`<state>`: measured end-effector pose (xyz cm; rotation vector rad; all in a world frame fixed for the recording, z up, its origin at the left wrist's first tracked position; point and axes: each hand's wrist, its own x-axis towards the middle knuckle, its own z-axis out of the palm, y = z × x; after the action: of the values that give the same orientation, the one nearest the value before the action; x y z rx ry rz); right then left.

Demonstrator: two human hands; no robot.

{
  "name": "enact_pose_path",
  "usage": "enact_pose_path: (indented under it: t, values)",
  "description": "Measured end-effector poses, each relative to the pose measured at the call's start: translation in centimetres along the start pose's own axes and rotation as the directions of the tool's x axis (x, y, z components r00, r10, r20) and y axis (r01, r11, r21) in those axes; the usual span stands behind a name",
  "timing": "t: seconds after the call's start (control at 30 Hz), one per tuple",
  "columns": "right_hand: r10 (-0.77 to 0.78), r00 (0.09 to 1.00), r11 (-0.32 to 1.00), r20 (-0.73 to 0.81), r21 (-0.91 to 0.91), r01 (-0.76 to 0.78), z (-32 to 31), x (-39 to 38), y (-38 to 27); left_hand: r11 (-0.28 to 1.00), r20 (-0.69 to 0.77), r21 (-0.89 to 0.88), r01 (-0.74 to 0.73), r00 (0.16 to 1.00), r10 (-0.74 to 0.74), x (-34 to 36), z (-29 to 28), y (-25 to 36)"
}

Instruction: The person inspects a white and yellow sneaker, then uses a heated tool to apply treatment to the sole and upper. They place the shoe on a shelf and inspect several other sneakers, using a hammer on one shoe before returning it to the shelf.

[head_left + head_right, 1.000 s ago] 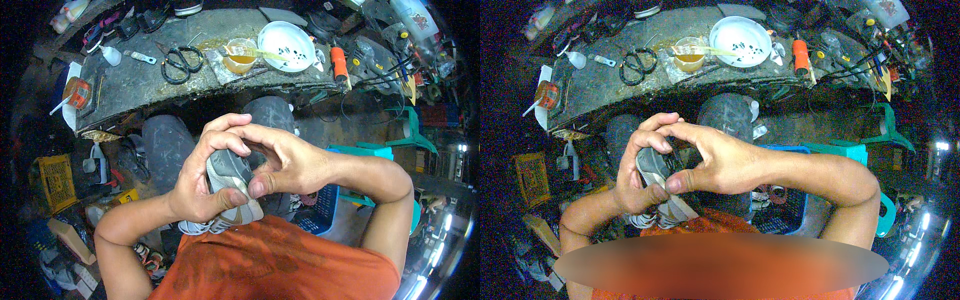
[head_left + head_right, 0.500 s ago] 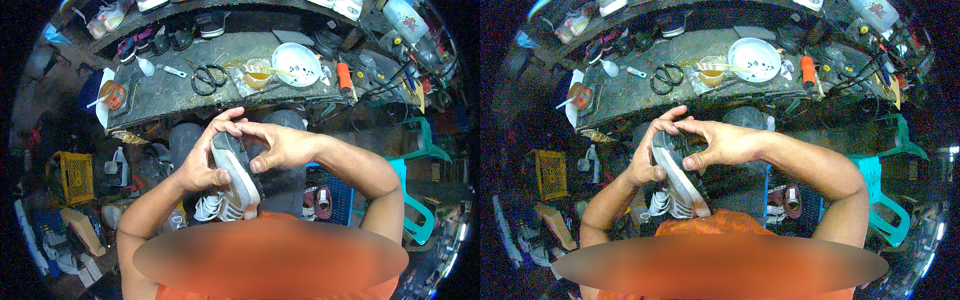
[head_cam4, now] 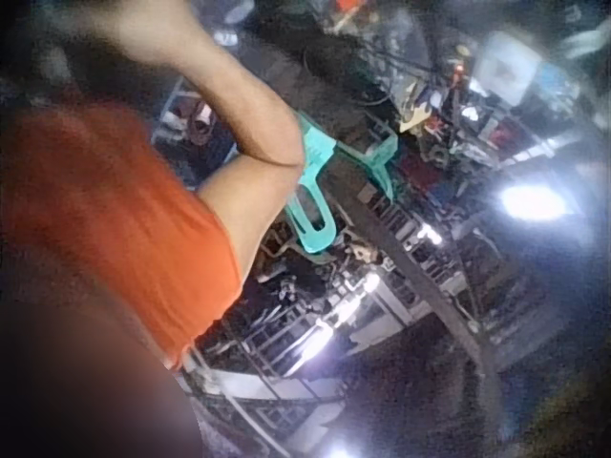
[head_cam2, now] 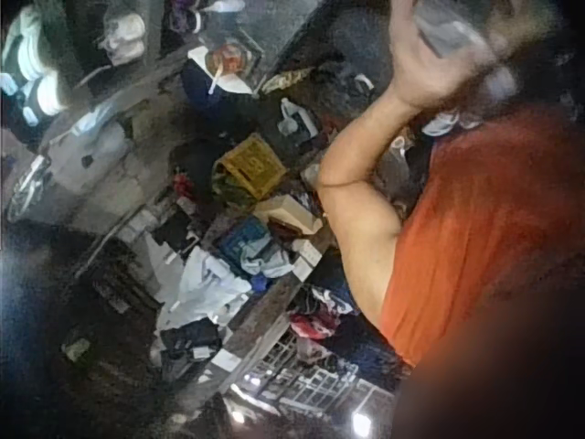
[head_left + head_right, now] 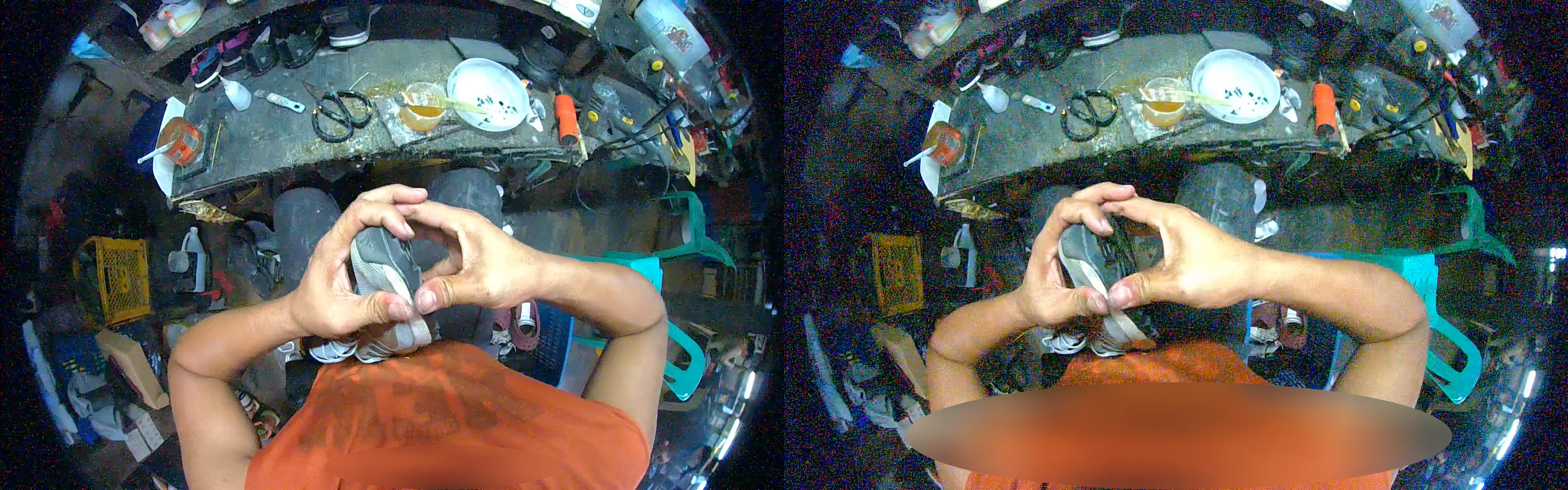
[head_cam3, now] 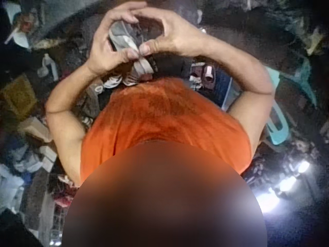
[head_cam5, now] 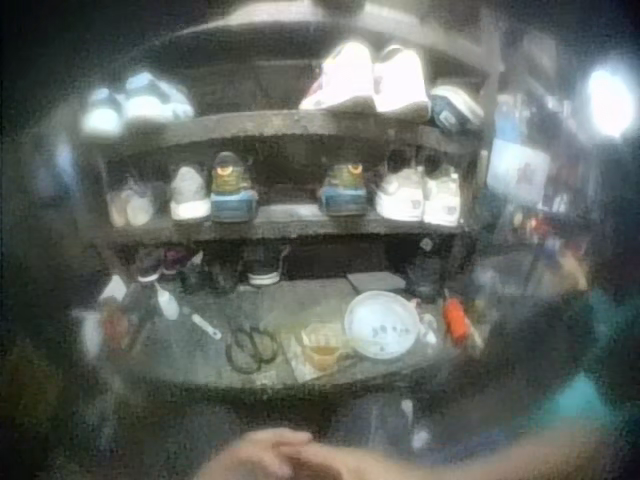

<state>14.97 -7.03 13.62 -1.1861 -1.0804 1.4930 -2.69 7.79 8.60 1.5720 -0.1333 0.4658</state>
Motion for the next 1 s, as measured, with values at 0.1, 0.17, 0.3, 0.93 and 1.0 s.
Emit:
enact_pose_path:
  t: [0.1, 0.17, 0.3, 0.93, 1.0]
  values:
    - [0.097, 0.981, 0.99, 0.168, 0.082, -0.112, -1.0, -0.1, -0.3, 0.995, 0.091, 0.095, -0.033, 0.996, 0.024, 0.0, -0.1, 0.0]
    - [0.083, 0.969, 0.97, 0.231, 0.203, -0.132, -1.1, -0.3, -0.6, 0.998, 0.128, 0.054, -0.038, 0.991, 0.031, -0.1, 0.0, 0.3]
    - [0.179, 0.967, 0.976, 0.181, 0.092, -0.198, 0.1, -1.1, -1.6, 0.998, 0.108, -0.01, -0.067, 0.992, 0.067, -0.7, 1.3, 1.0]
    - [0.102, 0.982, 0.995, 0.16, -0.002, -0.103, -0.6, 3.3, 0.2, 0.999, -0.094, -0.032, 0.018, 0.995, -0.021, -0.8, -1.2, -0.9]
    - [0.036, 0.991, 0.995, 0.129, -0.095, -0.023, -0.4, 3.4, 1.1, 0.999, -0.089, -0.03, 0.016, 0.996, -0.018, -1.5, -1.2, -0.9]
